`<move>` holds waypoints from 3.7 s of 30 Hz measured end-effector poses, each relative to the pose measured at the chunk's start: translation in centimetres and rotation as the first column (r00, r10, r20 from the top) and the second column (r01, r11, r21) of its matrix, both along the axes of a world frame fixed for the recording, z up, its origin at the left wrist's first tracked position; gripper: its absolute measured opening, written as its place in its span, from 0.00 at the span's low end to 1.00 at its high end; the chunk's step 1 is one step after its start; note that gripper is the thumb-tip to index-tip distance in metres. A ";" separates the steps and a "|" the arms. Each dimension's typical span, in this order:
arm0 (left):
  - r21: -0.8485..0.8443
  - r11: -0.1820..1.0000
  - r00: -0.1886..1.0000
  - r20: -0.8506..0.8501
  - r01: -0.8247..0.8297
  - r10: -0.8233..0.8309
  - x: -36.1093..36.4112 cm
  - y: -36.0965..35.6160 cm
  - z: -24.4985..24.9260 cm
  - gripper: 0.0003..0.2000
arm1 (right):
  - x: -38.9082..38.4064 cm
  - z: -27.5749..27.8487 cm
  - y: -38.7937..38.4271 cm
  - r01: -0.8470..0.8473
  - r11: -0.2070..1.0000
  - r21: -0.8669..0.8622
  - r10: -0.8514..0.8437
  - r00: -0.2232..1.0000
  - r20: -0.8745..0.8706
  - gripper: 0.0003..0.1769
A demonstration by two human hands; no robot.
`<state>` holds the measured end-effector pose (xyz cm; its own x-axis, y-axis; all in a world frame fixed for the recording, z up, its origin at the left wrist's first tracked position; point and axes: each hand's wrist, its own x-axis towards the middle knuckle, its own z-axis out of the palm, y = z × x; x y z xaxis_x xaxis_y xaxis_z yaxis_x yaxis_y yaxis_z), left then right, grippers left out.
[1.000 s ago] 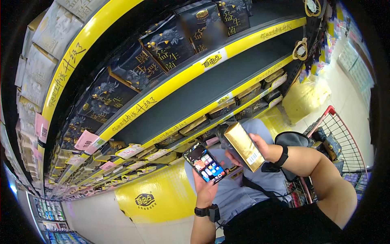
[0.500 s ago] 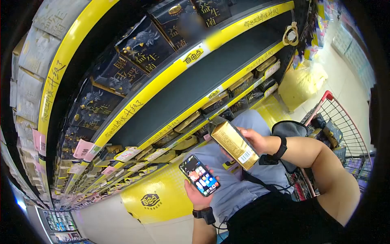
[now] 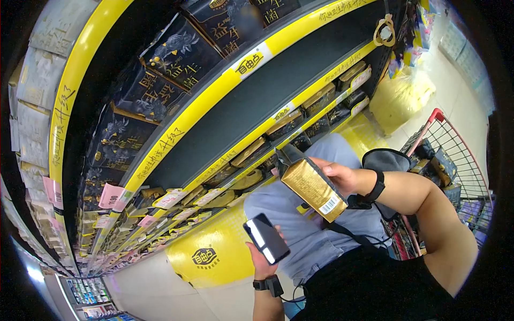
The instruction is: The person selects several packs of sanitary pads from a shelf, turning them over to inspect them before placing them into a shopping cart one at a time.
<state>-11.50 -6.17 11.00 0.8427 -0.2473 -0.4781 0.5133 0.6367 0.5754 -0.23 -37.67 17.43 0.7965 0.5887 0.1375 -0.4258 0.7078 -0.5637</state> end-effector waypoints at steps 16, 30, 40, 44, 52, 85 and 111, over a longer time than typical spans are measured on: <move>0.823 0.187 0.658 -0.269 0.537 -0.704 -17.5 7.0 1.1 0.21 | -0.2 0.1 -0.7 0.006 0.996 -0.092 -0.006 1.000 0.006 0.43; 0.939 -0.176 0.884 -0.338 0.295 -0.324 -19.5 1.2 -2.8 0.29 | -0.3 -0.4 -1.0 0.097 0.995 -0.006 -0.096 0.992 0.077 0.35; 0.915 -0.399 0.853 -0.162 -0.057 -0.495 -18.8 -2.7 -3.5 0.34 | -0.2 -0.3 -0.2 0.154 0.988 0.016 -0.154 0.988 -0.029 0.25; 0.945 -0.327 0.926 -0.126 0.003 -0.356 -20.9 -2.9 -3.5 0.35 | -0.2 -0.4 -0.6 0.071 0.995 0.071 -0.066 0.996 -0.063 0.28; 0.990 0.014 0.985 -0.139 0.142 -0.103 -22.0 0.4 -7.3 0.33 | -1.0 0.4 -0.5 0.088 0.992 0.086 -0.097 0.990 0.106 0.26; 0.855 -0.441 0.750 -0.098 -0.274 -0.655 -21.4 0.3 -3.2 0.11 | -4.5 0.0 0.7 0.140 0.989 0.056 -0.141 0.990 0.023 0.22; 0.980 -0.074 0.833 -0.196 0.185 -0.517 -17.2 2.2 -6.1 0.40 | -3.9 -0.2 2.0 0.078 0.997 -0.007 -0.075 0.923 -0.378 0.37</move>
